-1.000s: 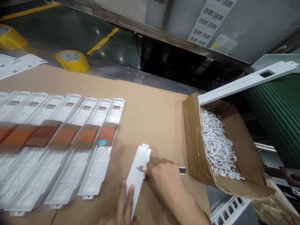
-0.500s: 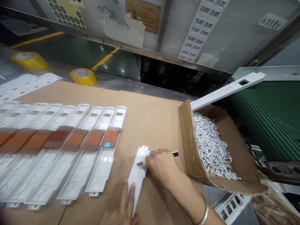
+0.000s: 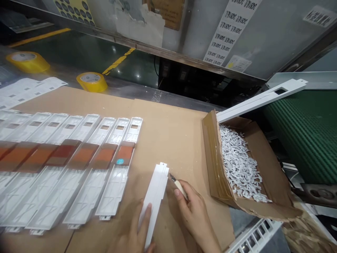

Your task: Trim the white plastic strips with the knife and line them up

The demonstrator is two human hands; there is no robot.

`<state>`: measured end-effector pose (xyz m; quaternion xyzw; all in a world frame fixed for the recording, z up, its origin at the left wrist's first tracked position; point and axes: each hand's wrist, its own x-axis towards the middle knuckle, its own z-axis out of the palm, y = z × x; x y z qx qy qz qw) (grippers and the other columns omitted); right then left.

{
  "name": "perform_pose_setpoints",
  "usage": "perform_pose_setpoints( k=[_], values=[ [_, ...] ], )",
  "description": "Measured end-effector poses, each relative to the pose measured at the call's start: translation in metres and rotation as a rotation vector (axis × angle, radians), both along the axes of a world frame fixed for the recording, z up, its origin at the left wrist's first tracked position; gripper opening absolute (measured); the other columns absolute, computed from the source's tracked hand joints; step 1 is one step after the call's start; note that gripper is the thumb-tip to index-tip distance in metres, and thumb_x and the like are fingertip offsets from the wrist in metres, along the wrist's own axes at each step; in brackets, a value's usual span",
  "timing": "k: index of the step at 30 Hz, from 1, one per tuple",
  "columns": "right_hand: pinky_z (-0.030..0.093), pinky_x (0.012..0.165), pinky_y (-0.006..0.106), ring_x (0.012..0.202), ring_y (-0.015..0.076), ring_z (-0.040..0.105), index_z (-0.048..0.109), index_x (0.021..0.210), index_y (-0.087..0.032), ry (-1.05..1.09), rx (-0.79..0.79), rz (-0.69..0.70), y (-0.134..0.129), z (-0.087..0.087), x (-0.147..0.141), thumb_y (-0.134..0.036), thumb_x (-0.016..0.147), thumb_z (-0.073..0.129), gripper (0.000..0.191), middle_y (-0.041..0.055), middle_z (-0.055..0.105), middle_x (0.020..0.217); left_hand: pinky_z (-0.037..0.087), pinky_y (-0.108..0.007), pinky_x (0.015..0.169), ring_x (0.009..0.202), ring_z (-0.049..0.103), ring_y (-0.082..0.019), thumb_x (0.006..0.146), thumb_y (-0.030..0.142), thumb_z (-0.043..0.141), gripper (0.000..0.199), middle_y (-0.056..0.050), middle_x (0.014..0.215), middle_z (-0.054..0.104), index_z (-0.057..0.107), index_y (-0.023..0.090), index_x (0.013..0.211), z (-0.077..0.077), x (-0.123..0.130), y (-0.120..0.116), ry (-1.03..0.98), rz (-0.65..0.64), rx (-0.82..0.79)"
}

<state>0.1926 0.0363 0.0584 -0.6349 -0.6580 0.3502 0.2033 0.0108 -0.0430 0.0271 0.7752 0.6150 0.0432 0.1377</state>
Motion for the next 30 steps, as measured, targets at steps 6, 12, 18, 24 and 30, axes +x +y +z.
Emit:
perform_pose_setpoints(
  k=[6, 12, 18, 24, 30],
  values=[
    [0.054, 0.07, 0.027, 0.09, 0.0215, 0.064, 0.061, 0.113, -0.02, 0.174, 0.088, -0.202, -0.025, 0.002, -0.001, -0.041, 0.09, 0.045, 0.035, 0.0074, 0.069, 0.091, 0.048, -0.039, 0.088, 0.117, 0.05, -0.026, 0.085, 0.036, 0.036, 0.053, -0.015, 0.128, 0.053, 0.042, 0.015, 0.133, 0.004, -0.034, 0.015, -1.036, 0.222, -0.28],
    [0.048, 0.053, 0.018, 0.053, 0.0116, 0.058, 0.055, 0.119, -0.023, 0.271, 0.118, -0.05, -0.065, 0.011, -0.031, -0.038, 0.094, 0.036, 0.035, -0.0019, 0.059, 0.061, 0.05, -0.034, 0.07, 0.076, 0.065, -0.018, 0.089, 0.047, 0.025, 0.053, -0.011, 0.089, 0.069, 0.058, 0.017, 0.117, 0.026, -0.046, 0.031, -1.935, 0.546, -0.787],
    [0.044, 0.051, 0.016, 0.05, 0.0107, 0.056, 0.055, 0.114, -0.027, 0.239, 0.169, 0.014, -0.092, 0.024, -0.055, -0.035, 0.095, 0.034, 0.029, -0.004, 0.057, 0.059, 0.045, -0.019, 0.06, 0.063, 0.062, -0.01, 0.083, 0.063, 0.031, 0.064, -0.006, 0.071, 0.068, 0.06, 0.015, 0.115, 0.039, -0.05, 0.029, -2.118, 0.538, -1.012],
    [0.045, 0.051, 0.016, 0.05, 0.0114, 0.057, 0.052, 0.113, -0.024, 0.176, 0.129, 0.074, -0.105, 0.018, -0.051, -0.033, 0.096, 0.03, 0.029, -0.0034, 0.057, 0.059, 0.044, -0.018, 0.056, 0.063, 0.063, -0.01, 0.084, 0.06, 0.034, 0.061, -0.006, 0.072, 0.068, 0.057, 0.016, 0.118, 0.047, -0.052, 0.022, -2.204, 0.576, -0.98],
    [0.051, 0.061, 0.025, 0.076, 0.0182, 0.066, 0.052, 0.11, -0.021, -0.353, 0.172, 0.024, -0.089, -0.018, -0.042, -0.033, 0.096, 0.027, 0.031, 0.0065, 0.067, 0.087, 0.044, -0.019, 0.051, 0.061, 0.063, -0.011, 0.09, 0.05, 0.027, 0.055, -0.008, 0.072, 0.068, 0.053, 0.013, 0.122, 0.055, -0.051, 0.015, -2.231, 0.73, -0.913]
  ],
)
